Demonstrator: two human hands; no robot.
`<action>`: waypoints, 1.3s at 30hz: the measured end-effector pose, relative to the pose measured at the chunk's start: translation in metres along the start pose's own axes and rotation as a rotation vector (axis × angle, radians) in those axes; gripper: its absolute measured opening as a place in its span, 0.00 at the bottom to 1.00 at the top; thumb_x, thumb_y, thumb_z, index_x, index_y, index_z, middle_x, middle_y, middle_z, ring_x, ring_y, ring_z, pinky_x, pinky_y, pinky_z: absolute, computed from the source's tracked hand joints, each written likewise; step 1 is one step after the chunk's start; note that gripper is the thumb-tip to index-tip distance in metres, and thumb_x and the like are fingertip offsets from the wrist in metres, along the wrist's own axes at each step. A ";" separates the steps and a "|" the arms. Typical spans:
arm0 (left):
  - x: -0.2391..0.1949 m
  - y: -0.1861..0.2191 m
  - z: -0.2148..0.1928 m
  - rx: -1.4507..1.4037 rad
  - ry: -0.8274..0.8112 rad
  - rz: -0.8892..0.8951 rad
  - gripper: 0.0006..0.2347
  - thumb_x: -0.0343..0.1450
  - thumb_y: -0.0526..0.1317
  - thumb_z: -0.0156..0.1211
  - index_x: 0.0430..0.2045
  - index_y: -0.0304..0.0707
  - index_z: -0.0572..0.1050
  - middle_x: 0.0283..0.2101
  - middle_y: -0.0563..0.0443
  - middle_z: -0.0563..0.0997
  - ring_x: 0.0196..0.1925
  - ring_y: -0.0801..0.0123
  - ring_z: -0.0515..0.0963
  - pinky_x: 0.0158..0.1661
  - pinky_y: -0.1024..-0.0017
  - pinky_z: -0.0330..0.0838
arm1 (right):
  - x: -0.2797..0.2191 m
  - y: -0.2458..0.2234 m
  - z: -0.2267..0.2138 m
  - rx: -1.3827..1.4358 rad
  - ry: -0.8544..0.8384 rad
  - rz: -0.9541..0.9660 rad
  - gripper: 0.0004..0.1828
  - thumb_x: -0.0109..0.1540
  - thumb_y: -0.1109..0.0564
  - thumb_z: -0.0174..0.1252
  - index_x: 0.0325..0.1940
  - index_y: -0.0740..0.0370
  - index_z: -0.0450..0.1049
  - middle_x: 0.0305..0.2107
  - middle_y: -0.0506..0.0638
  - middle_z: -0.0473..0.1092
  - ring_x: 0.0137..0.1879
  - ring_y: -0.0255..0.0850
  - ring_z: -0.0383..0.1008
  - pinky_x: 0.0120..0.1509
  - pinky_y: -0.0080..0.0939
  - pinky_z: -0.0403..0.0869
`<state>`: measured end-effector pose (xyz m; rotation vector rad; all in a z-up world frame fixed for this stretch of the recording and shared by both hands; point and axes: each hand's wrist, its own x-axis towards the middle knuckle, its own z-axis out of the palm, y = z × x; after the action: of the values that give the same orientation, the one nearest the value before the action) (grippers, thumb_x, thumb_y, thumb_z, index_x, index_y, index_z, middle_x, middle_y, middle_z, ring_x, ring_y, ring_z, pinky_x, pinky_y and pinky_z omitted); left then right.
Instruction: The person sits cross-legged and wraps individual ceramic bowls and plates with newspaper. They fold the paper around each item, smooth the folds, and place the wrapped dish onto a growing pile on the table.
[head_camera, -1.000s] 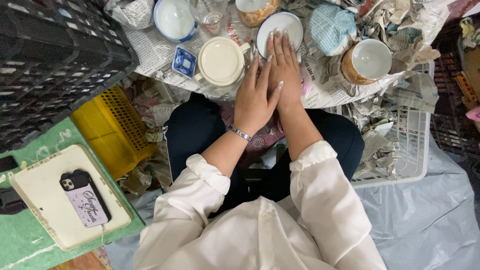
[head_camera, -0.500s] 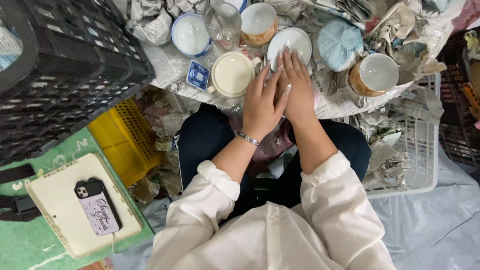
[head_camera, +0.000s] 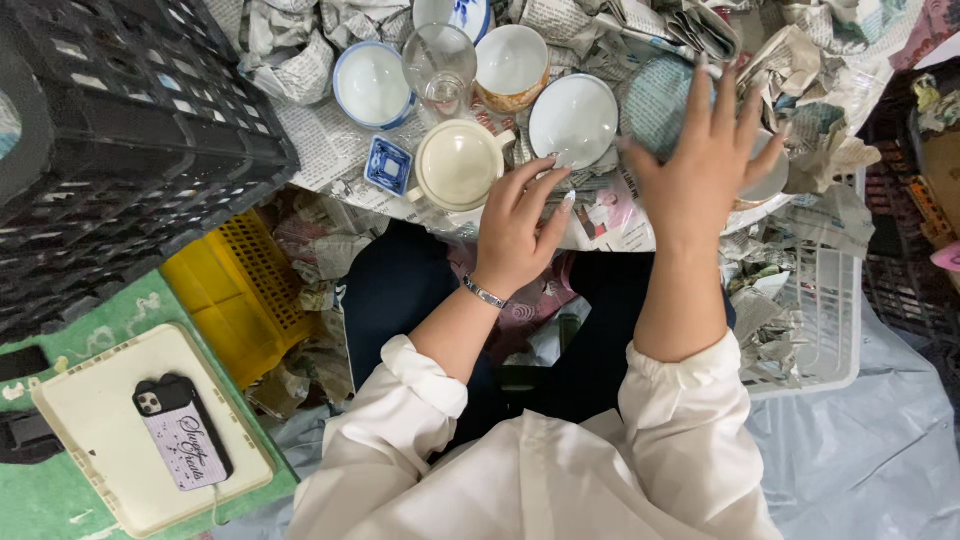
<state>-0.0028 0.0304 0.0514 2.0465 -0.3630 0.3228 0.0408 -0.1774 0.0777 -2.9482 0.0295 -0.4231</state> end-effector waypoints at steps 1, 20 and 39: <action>0.001 0.000 0.000 -0.012 -0.007 -0.005 0.14 0.75 0.39 0.60 0.56 0.40 0.74 0.59 0.46 0.75 0.57 0.52 0.76 0.59 0.59 0.71 | 0.003 0.000 0.007 -0.018 -0.034 0.032 0.57 0.50 0.38 0.78 0.75 0.65 0.61 0.66 0.70 0.61 0.72 0.68 0.53 0.67 0.77 0.38; -0.001 -0.008 0.005 -0.189 -0.007 -0.128 0.14 0.79 0.39 0.55 0.59 0.37 0.71 0.62 0.43 0.74 0.64 0.52 0.77 0.64 0.60 0.71 | -0.009 0.014 0.024 0.467 0.275 0.084 0.27 0.72 0.57 0.63 0.75 0.58 0.66 0.64 0.53 0.72 0.69 0.47 0.70 0.78 0.46 0.59; -0.024 -0.059 0.023 -0.709 0.102 -0.431 0.27 0.84 0.53 0.32 0.72 0.28 0.52 0.73 0.39 0.62 0.76 0.58 0.61 0.74 0.65 0.53 | -0.032 -0.072 0.005 0.661 -0.137 -0.067 0.33 0.63 0.58 0.72 0.71 0.57 0.70 0.58 0.61 0.67 0.58 0.57 0.73 0.60 0.48 0.74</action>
<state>-0.0001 0.0400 -0.0156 1.3527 0.0404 0.0175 0.0111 -0.1038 0.0760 -2.3197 -0.1894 -0.1858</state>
